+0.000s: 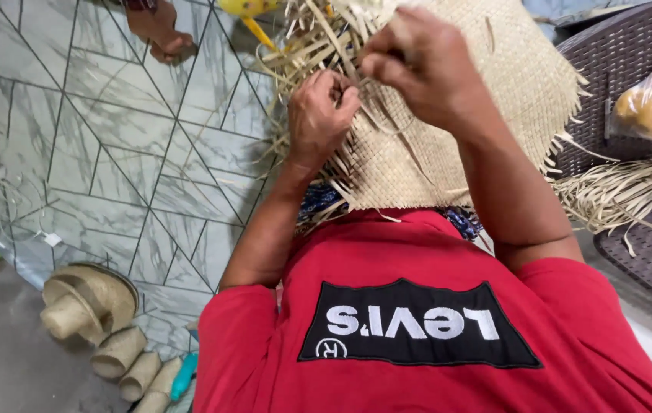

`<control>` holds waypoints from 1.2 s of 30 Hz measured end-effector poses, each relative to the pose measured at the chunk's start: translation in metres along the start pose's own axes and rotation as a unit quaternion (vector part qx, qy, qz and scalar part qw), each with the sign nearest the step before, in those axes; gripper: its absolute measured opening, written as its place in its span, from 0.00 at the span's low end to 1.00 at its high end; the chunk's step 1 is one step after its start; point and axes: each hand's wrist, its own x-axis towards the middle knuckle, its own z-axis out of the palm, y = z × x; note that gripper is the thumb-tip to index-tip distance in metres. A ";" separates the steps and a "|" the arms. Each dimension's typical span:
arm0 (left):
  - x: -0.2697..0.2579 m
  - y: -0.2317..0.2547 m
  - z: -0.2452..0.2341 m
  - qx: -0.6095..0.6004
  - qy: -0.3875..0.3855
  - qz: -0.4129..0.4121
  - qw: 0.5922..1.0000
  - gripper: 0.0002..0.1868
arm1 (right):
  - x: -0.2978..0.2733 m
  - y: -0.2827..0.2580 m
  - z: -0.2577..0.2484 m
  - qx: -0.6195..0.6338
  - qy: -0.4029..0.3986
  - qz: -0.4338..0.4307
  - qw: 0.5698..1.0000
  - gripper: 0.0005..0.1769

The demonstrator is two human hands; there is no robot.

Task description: Weaving a mat by hand using dried plant fibers and tucking in the edges.

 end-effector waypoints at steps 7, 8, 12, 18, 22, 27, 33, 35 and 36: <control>0.009 0.015 -0.015 -0.148 -0.089 -0.247 0.954 0.05 | -0.008 0.063 0.019 -0.361 -0.065 0.010 0.930 0.09; 0.010 0.017 -0.015 -0.171 -0.073 -0.220 0.958 0.03 | -0.007 0.063 0.019 -0.363 -0.056 0.007 0.930 0.07; 0.007 0.018 -0.010 -0.032 -0.004 -0.127 0.991 0.03 | -0.005 0.068 0.021 -0.341 -0.059 0.019 0.938 0.10; 0.007 0.017 -0.007 -0.026 -0.059 -0.160 0.985 0.07 | -0.009 0.077 0.017 -0.162 -0.052 0.090 0.981 0.06; 0.012 0.017 -0.015 -0.109 -0.105 -0.182 0.972 0.03 | -0.030 0.080 0.022 -0.117 -0.019 0.068 0.991 0.10; 0.021 0.020 -0.018 -0.250 -0.142 -0.305 0.908 0.06 | -0.059 0.088 0.031 -0.286 0.025 0.000 0.958 0.07; 0.023 0.027 -0.005 -0.107 -0.112 -0.336 0.929 0.04 | -0.052 0.063 0.036 -0.237 0.114 -0.114 0.958 0.24; 0.023 0.031 -0.010 -0.121 -0.098 -0.310 0.938 0.07 | -0.049 0.013 0.022 0.024 0.035 -0.071 0.997 0.16; 0.022 0.025 -0.006 -0.119 -0.097 -0.311 0.938 0.07 | -0.060 0.007 0.015 0.026 0.034 -0.072 0.996 0.16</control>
